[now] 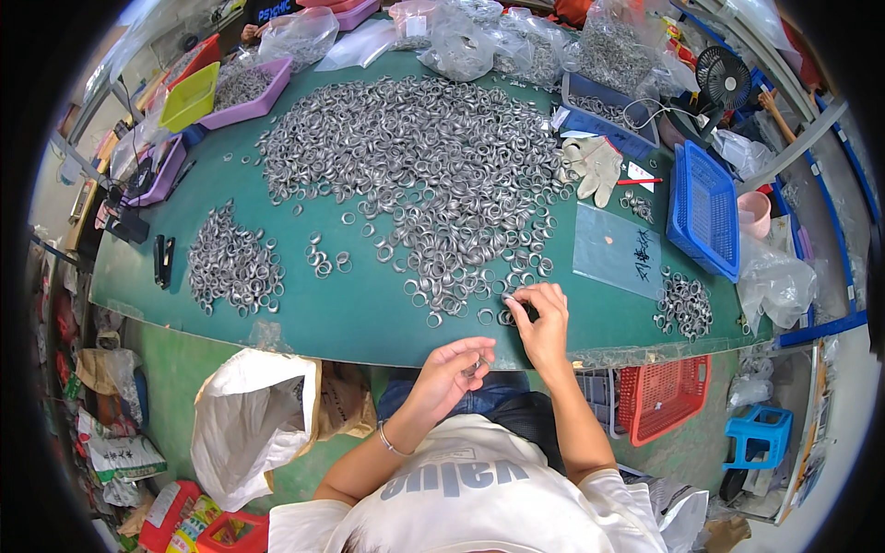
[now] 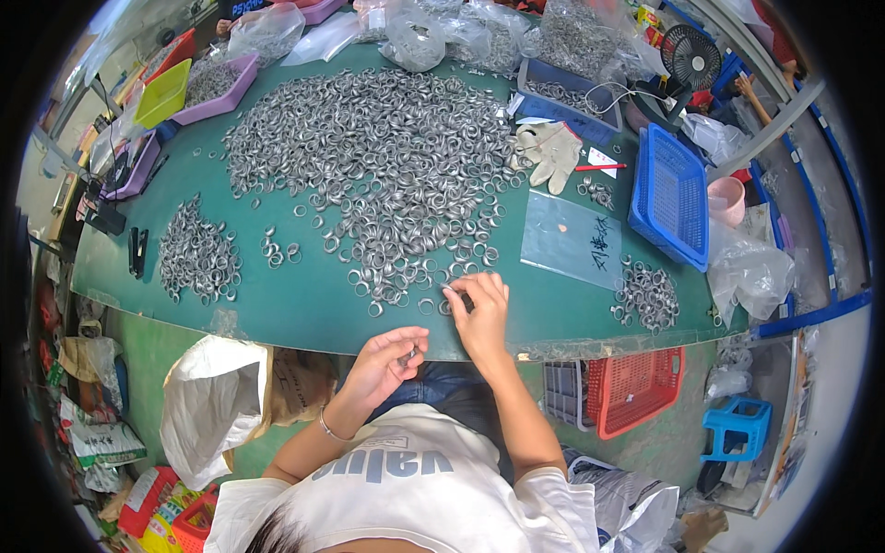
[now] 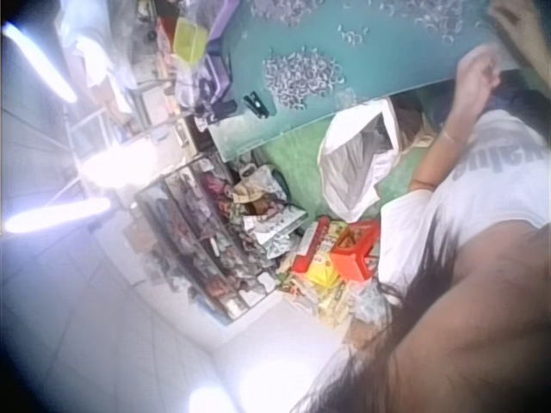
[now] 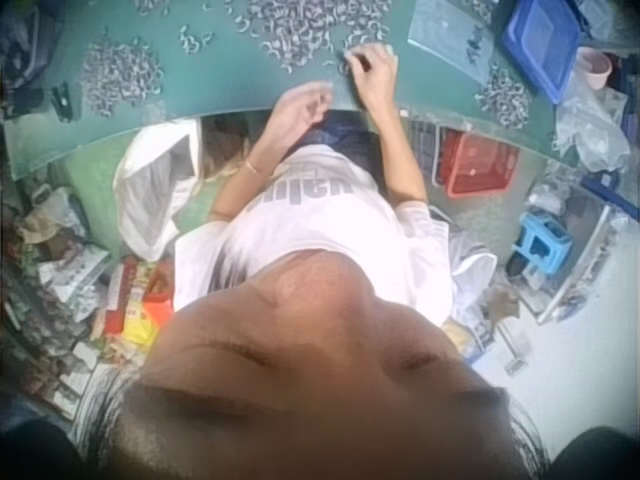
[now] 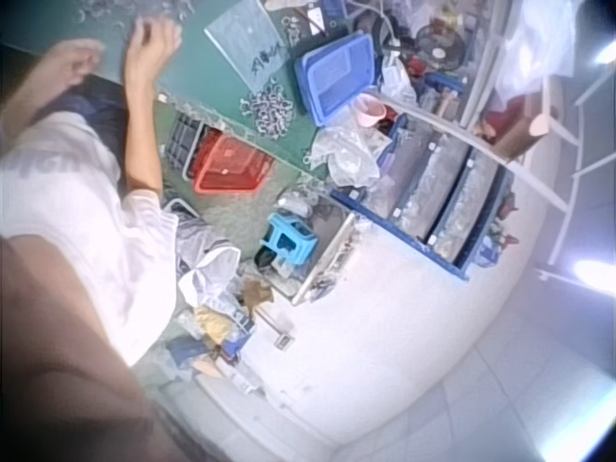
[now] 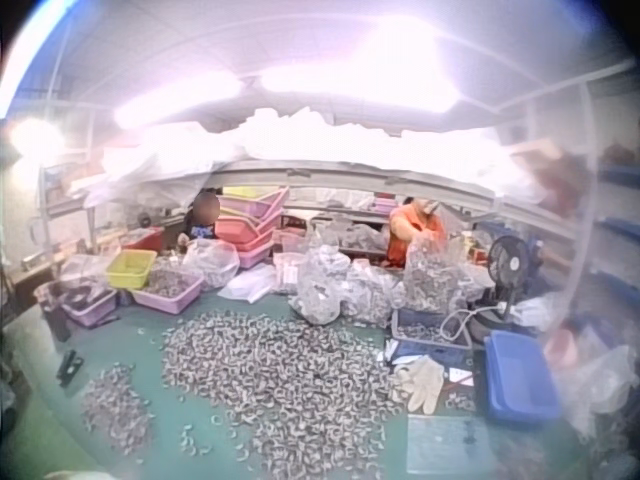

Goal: The person picks up and joins together small gray plastic components by hand on a green workbench, working through a large pile of identical items.

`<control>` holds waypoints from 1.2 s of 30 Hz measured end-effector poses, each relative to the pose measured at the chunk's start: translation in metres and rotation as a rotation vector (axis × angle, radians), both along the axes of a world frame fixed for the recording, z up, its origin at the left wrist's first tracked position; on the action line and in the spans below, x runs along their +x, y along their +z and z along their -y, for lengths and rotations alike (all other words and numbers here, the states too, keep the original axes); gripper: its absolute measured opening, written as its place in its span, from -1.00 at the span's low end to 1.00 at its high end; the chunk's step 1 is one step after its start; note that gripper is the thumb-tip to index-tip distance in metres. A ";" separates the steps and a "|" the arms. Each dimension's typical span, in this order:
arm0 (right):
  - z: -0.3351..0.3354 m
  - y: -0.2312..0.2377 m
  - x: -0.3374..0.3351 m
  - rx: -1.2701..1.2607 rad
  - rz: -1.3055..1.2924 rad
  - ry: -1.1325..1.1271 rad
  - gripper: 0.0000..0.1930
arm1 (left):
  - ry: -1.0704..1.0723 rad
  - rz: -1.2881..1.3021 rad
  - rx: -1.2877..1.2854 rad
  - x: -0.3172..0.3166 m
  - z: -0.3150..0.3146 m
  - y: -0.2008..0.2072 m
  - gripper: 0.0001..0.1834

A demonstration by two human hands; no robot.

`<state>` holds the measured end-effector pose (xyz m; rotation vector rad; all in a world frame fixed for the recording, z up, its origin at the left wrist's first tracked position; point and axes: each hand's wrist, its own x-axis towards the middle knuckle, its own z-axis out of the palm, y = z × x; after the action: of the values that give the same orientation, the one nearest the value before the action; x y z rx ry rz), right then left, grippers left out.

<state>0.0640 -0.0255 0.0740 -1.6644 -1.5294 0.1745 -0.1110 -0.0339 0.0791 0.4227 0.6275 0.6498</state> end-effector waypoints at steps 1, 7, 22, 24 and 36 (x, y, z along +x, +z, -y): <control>0.003 0.004 -0.002 0.020 -0.075 0.004 -0.88 | 0.025 -0.019 0.017 0.001 0.001 0.000 -0.69; 0.031 0.033 -0.028 -0.001 0.024 0.273 -0.86 | 0.051 0.061 0.069 0.006 0.001 -0.012 -0.69; 0.007 -0.006 0.000 0.014 0.256 0.156 -0.80 | 0.093 -0.029 0.141 0.008 0.003 -0.002 -0.67; 0.005 -0.010 0.001 0.101 0.140 0.116 -0.83 | 0.152 -0.023 0.090 0.009 0.003 -0.001 -0.65; 0.029 0.003 -0.029 -0.065 -0.528 0.199 -0.90 | 0.077 -0.005 0.165 0.021 0.002 -0.004 -0.71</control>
<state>0.0347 -0.0545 0.0775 -1.3658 -1.2830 0.7170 -0.0903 -0.0357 0.0750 0.5558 0.5996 0.7768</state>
